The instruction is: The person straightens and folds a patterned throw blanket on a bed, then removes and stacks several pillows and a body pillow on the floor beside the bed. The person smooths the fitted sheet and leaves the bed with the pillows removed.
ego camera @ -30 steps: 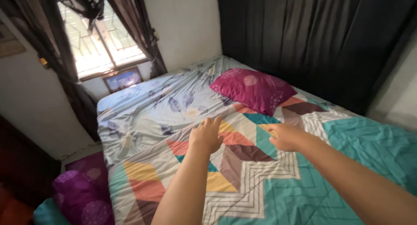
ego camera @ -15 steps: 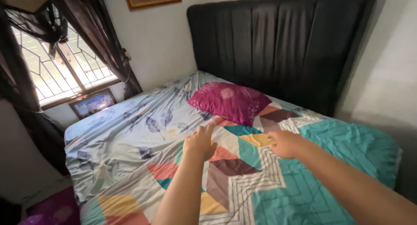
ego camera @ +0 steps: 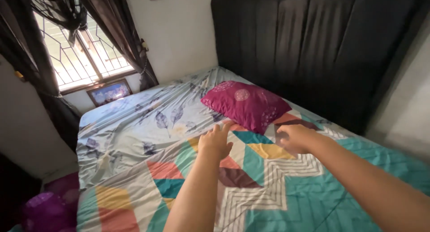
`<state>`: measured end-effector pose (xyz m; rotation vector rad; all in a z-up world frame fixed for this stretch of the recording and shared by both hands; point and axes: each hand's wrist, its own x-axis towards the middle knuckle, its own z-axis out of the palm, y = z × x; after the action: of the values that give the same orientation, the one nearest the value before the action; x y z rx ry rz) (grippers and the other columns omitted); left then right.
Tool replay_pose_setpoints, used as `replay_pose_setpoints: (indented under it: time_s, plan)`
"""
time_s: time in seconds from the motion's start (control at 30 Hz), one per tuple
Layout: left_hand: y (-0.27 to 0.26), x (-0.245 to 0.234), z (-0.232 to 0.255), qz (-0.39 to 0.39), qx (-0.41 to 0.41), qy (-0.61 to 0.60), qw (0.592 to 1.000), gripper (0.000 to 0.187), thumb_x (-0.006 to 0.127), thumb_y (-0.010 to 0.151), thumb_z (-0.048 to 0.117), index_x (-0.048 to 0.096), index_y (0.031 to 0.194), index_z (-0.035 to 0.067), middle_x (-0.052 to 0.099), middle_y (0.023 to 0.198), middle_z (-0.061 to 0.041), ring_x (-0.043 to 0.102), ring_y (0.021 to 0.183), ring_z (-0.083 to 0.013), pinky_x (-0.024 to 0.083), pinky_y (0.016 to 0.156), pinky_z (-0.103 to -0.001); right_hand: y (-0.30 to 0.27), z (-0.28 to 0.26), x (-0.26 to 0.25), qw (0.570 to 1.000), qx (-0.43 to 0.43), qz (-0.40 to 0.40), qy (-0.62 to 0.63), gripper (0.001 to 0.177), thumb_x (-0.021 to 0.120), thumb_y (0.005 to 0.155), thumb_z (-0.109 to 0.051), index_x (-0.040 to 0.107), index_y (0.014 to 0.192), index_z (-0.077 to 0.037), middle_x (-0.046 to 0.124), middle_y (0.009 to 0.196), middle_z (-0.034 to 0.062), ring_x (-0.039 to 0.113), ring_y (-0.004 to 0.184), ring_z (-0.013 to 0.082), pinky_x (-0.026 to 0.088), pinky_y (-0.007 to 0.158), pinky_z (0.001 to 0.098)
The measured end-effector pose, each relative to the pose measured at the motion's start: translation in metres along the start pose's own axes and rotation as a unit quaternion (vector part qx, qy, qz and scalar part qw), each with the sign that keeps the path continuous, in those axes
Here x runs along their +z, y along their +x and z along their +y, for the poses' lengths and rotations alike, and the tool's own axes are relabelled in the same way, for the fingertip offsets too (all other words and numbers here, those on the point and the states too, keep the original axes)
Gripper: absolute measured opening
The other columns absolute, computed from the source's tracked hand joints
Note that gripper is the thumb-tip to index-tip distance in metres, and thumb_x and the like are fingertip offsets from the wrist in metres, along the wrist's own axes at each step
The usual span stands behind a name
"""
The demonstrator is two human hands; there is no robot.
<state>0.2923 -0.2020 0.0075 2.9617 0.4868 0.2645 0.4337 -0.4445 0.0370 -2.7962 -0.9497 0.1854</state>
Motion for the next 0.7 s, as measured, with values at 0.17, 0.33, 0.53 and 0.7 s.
replay_pose_setpoints:
  time_s: [0.17, 0.33, 0.53, 0.7]
  plan:
    - [0.023, 0.011, 0.038, 0.006, -0.017, 0.000, 1.000, 0.073, 0.072, 0.089, 0.042, 0.035, 0.151, 0.030, 0.052, 0.142, -0.011, 0.059, 0.126, -0.0348, 0.052, 0.096, -0.052, 0.040, 0.051, -0.006, 0.998, -0.048, 0.021, 0.031, 0.047, 0.068, 0.088, -0.027, 0.064, 0.134, -0.018, 0.068, 0.135, 0.0104, 0.065, 0.124, 0.0298, 0.052, 0.104, 0.0404]
    - [0.042, 0.023, 0.067, 0.004, -0.027, -0.015, 1.000, 0.075, 0.073, 0.088, 0.041, 0.034, 0.150, 0.027, 0.048, 0.147, -0.010, 0.059, 0.125, -0.0359, 0.052, 0.095, -0.052, 0.063, 0.074, -0.007, 0.994, -0.105, 0.035, 0.024, 0.044, 0.069, 0.087, -0.027, 0.067, 0.130, -0.017, 0.068, 0.134, 0.0104, 0.065, 0.124, 0.0297, 0.052, 0.104, 0.0400]
    - [0.052, 0.038, 0.068, 0.004, -0.039, -0.019, 0.999, 0.074, 0.072, 0.089, 0.040, 0.034, 0.152, 0.027, 0.048, 0.148, -0.012, 0.059, 0.125, -0.0355, 0.050, 0.098, -0.052, 0.085, 0.081, 0.002, 0.998, -0.053, -0.003, -0.019, 0.046, 0.067, 0.088, -0.033, 0.064, 0.133, -0.025, 0.065, 0.137, 0.0086, 0.063, 0.126, 0.0296, 0.051, 0.106, 0.0418]
    - [0.072, 0.038, 0.045, -0.035, -0.062, -0.009, 0.997, 0.076, 0.071, 0.090, 0.043, 0.031, 0.153, 0.029, 0.051, 0.143, -0.012, 0.058, 0.125, -0.0348, 0.050, 0.099, -0.053, 0.091, 0.069, -0.006, 0.998, -0.060, -0.001, -0.035, 0.044, 0.065, 0.089, -0.034, 0.065, 0.132, -0.026, 0.067, 0.134, 0.0081, 0.063, 0.126, 0.0296, 0.051, 0.107, 0.0427]
